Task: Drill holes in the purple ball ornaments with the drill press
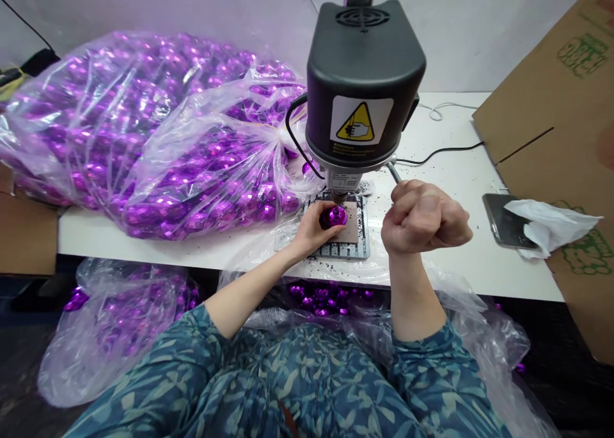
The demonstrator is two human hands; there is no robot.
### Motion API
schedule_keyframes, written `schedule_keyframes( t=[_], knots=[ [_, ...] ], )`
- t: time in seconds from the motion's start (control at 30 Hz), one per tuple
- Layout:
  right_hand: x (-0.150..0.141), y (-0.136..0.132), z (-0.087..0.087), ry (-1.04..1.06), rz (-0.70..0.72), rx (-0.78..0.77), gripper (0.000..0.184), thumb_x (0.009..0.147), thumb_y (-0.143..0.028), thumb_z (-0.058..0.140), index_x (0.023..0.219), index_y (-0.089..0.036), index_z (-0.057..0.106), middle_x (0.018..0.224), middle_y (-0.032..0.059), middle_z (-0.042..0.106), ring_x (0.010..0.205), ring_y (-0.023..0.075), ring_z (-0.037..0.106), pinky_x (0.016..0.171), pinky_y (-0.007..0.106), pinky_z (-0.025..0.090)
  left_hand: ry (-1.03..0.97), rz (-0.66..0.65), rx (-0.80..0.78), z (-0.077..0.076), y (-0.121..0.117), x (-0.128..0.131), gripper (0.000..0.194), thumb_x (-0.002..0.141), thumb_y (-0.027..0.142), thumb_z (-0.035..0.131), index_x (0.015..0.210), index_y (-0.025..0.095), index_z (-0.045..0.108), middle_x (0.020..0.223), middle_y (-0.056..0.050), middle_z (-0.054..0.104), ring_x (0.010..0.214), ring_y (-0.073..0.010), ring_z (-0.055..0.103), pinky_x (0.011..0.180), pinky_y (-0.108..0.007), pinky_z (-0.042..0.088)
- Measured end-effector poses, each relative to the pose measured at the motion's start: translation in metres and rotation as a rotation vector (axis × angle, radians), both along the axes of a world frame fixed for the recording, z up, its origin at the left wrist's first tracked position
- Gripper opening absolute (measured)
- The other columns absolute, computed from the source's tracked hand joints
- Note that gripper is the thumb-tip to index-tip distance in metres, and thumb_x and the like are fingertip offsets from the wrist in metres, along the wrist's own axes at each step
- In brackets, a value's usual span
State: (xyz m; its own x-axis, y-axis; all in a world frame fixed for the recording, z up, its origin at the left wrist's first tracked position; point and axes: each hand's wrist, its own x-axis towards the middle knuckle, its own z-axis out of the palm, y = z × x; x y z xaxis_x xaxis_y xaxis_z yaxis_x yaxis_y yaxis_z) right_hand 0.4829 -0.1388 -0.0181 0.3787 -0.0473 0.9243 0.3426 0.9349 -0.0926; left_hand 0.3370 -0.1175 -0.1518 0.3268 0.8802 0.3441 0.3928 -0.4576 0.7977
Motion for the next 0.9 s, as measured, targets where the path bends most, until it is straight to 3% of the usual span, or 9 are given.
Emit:
schedule_keyframes(
  t=[0.2, 0.5, 0.63, 0.73, 0.8, 0.9],
  knots=[
    [0.002, 0.0, -0.005, -0.035, -0.033, -0.005, 0.04, 0.087, -0.011, 0.046, 0.06, -0.019, 0.018, 0.043, -0.0078, 0.022, 0.032, 0.0035, 0.026, 0.032, 0.023, 0.025, -0.02, 0.003, 0.012, -0.002, 0.0, 0.001, 0.049, 0.074, 0.028, 0.09, 0.112, 0.019, 0.06, 0.108, -0.007, 0.07, 0.102, -0.0233, 0.068, 0.089, -0.038, 0.056],
    [0.001, -0.002, -0.013, -0.063, -0.011, 0.009, 0.043, 0.085, -0.008, 0.049, 0.06, -0.019, 0.016, 0.04, -0.0087, 0.023, 0.031, 0.0032, 0.023, 0.033, 0.023, 0.021, -0.004, 0.014, 0.004, -0.002, 0.0, 0.002, 0.048, 0.074, 0.028, 0.089, 0.111, 0.02, 0.06, 0.108, -0.006, 0.071, 0.102, -0.0235, 0.069, 0.089, -0.039, 0.057],
    [-0.004, -0.003, 0.013, 0.059, -0.023, -0.084, 0.047, 0.09, -0.011, 0.051, 0.06, -0.019, 0.017, 0.043, -0.0086, 0.019, 0.032, 0.0012, 0.023, 0.034, 0.02, 0.017, -0.03, 0.028, -0.009, -0.003, 0.0, 0.005, 0.05, 0.074, 0.027, 0.089, 0.113, 0.02, 0.059, 0.11, -0.007, 0.071, 0.103, -0.0238, 0.068, 0.09, -0.04, 0.056],
    [-0.006, 0.0, 0.044, 0.161, 0.0, -0.335, 0.05, 0.092, -0.02, 0.059, 0.055, -0.02, 0.025, 0.041, -0.0085, 0.029, 0.034, 0.0014, 0.029, 0.036, 0.022, 0.019, -0.052, 0.089, 0.002, 0.002, -0.01, 0.004, 0.048, 0.076, 0.028, 0.087, 0.114, 0.02, 0.058, 0.11, -0.008, 0.07, 0.101, -0.0232, 0.068, 0.088, -0.04, 0.057],
    [-0.005, 0.003, 0.058, 0.157, 0.008, -0.415, 0.049, 0.092, -0.026, 0.06, 0.056, -0.021, 0.027, 0.042, -0.0089, 0.031, 0.035, 0.0008, 0.03, 0.037, 0.021, 0.021, -0.042, 0.103, 0.055, 0.007, -0.026, -0.001, 0.045, 0.079, 0.033, 0.085, 0.112, 0.019, 0.058, 0.107, -0.008, 0.069, 0.097, -0.0229, 0.067, 0.084, -0.039, 0.058],
    [-0.002, 0.007, 0.063, 0.141, 0.011, -0.422, 0.046, 0.092, -0.031, 0.059, 0.059, -0.021, 0.028, 0.044, -0.0095, 0.031, 0.036, -0.0002, 0.03, 0.039, 0.019, 0.022, -0.005, -0.112, 0.188, 0.011, -0.065, -0.014, 0.039, 0.087, 0.042, 0.076, 0.114, 0.022, 0.058, 0.1, -0.007, 0.069, 0.091, -0.0226, 0.068, 0.078, -0.04, 0.059]
  ],
)
